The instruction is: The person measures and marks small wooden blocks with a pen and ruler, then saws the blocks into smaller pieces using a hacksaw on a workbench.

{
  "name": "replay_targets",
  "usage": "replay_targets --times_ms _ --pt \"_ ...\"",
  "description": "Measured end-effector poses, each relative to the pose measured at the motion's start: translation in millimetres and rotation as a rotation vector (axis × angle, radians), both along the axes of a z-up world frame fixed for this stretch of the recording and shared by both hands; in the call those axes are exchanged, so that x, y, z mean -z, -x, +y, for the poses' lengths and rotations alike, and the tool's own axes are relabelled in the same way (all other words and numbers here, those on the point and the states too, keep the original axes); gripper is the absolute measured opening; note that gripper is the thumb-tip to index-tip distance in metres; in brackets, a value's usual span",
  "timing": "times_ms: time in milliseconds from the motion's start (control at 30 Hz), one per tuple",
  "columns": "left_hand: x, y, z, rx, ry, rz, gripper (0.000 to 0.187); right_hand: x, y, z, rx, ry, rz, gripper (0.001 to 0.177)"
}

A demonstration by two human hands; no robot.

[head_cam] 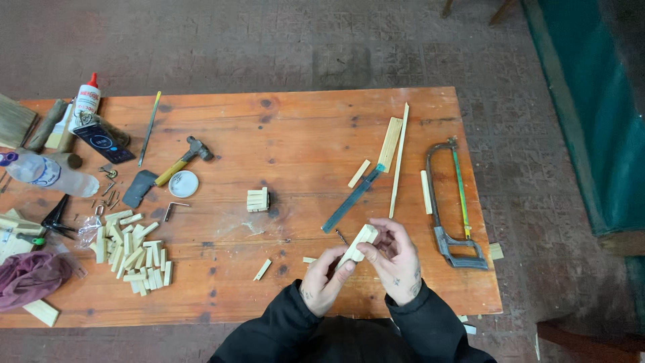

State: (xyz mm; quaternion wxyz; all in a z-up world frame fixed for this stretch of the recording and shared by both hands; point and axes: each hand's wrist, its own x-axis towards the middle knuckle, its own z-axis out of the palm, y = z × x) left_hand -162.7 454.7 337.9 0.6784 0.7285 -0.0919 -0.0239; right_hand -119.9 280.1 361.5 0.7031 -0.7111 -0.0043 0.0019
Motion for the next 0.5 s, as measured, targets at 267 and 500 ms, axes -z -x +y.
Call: replay_targets --times_ms 267,500 --pt "-6.1 0.2 -3.3 -0.062 -0.094 -0.116 0.039 1.5 3.6 0.6 -0.022 -0.004 -0.031 0.048" --pt "-9.8 0.3 -3.5 -0.024 -0.157 -0.183 0.048 -0.6 3.9 -7.3 -0.070 0.012 -0.025 0.051"
